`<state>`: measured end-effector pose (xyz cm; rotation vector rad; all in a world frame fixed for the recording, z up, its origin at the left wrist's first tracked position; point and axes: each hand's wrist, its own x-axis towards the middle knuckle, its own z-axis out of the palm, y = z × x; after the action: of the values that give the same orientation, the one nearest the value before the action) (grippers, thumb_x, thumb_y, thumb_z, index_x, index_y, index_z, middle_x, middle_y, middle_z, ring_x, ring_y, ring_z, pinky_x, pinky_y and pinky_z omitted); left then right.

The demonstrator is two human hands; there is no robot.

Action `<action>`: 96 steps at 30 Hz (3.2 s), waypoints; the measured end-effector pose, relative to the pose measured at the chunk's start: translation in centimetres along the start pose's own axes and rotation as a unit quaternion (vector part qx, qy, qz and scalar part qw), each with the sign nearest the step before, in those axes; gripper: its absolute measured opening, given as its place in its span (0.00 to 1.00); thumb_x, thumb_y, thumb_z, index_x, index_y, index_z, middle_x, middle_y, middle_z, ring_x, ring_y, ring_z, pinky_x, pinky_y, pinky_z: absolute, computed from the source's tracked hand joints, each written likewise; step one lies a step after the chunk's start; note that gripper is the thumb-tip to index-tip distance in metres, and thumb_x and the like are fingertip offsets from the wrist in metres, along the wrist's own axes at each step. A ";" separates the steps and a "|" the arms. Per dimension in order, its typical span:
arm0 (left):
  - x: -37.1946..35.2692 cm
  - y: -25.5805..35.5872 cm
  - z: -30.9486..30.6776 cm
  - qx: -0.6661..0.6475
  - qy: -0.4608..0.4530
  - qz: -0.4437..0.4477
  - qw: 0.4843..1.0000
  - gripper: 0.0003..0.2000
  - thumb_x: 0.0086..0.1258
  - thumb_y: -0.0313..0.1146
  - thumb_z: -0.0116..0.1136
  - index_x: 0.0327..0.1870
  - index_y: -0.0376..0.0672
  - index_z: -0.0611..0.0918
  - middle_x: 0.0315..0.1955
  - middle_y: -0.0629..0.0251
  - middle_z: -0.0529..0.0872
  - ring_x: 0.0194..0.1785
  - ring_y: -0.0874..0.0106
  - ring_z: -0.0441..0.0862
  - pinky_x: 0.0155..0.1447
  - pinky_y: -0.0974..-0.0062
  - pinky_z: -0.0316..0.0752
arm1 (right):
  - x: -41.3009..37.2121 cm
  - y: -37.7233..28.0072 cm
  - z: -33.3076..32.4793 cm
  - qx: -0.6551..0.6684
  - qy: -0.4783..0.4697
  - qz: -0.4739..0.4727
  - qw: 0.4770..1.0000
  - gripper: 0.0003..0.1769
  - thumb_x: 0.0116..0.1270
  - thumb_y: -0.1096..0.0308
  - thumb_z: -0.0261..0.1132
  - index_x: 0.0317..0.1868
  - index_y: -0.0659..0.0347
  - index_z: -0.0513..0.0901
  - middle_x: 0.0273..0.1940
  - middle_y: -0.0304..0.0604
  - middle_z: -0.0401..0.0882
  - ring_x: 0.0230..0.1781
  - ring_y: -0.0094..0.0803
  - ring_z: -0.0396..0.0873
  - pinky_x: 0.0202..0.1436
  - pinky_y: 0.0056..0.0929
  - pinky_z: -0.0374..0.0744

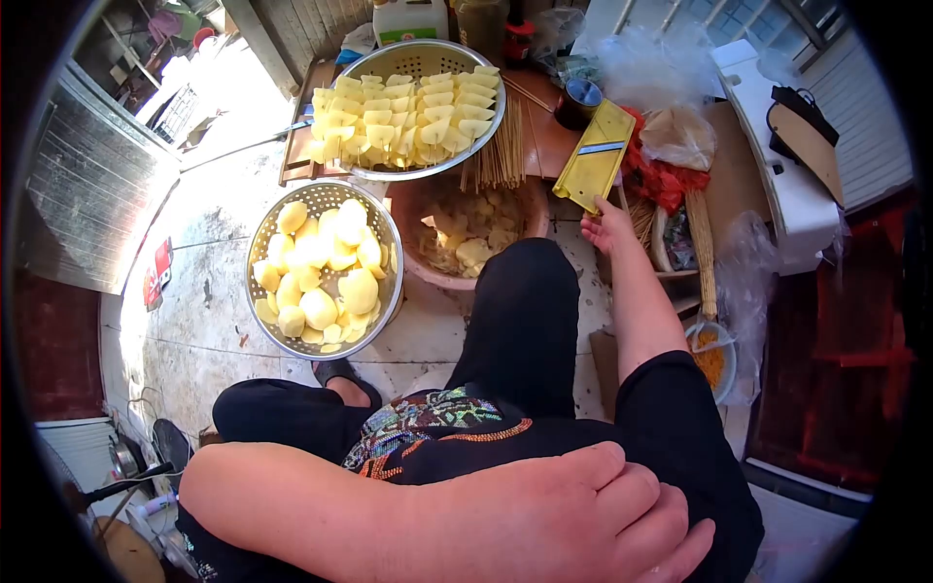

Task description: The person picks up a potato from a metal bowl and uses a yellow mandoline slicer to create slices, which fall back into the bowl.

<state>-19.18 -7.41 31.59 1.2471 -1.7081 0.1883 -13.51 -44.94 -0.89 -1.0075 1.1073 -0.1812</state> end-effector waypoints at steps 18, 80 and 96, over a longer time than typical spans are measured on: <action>-3.7 1.4 -9.0 0.140 -0.137 -0.125 0.973 0.21 0.62 0.27 0.67 0.59 0.42 0.83 0.50 0.59 0.85 0.46 0.67 0.87 0.51 0.72 0.81 | -15.4 -3.8 1.0 0.110 -0.149 -0.220 0.958 0.14 0.78 0.61 0.60 0.55 0.61 0.79 0.40 0.42 0.84 0.31 0.25 0.82 0.37 0.28 0.85; -32.9 8.7 -14.4 -0.366 0.481 -0.568 0.558 0.36 0.59 0.34 0.61 0.68 0.21 0.68 0.61 0.45 0.81 0.62 0.63 0.81 0.70 0.69 0.73 | -19.4 16.2 33.4 -0.767 -0.307 -0.398 0.399 0.35 0.52 0.54 0.72 0.62 0.56 0.78 0.59 0.54 0.74 0.64 0.50 0.70 0.66 0.42 0.75; -34.9 1.9 -11.1 -0.442 0.455 -0.581 0.510 0.27 0.65 0.34 0.57 0.63 0.24 0.73 0.51 0.50 0.86 0.51 0.67 0.87 0.58 0.65 0.83 | -17.7 10.2 26.7 -0.164 -0.503 0.031 0.848 0.35 0.65 0.55 0.65 0.70 0.60 0.71 0.62 0.44 0.78 0.61 0.36 0.77 0.61 0.42 0.77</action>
<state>-13.97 22.76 11.37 0.8853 0.2687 -0.6776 -3.91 -13.27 5.16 -1.1431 0.1873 0.5699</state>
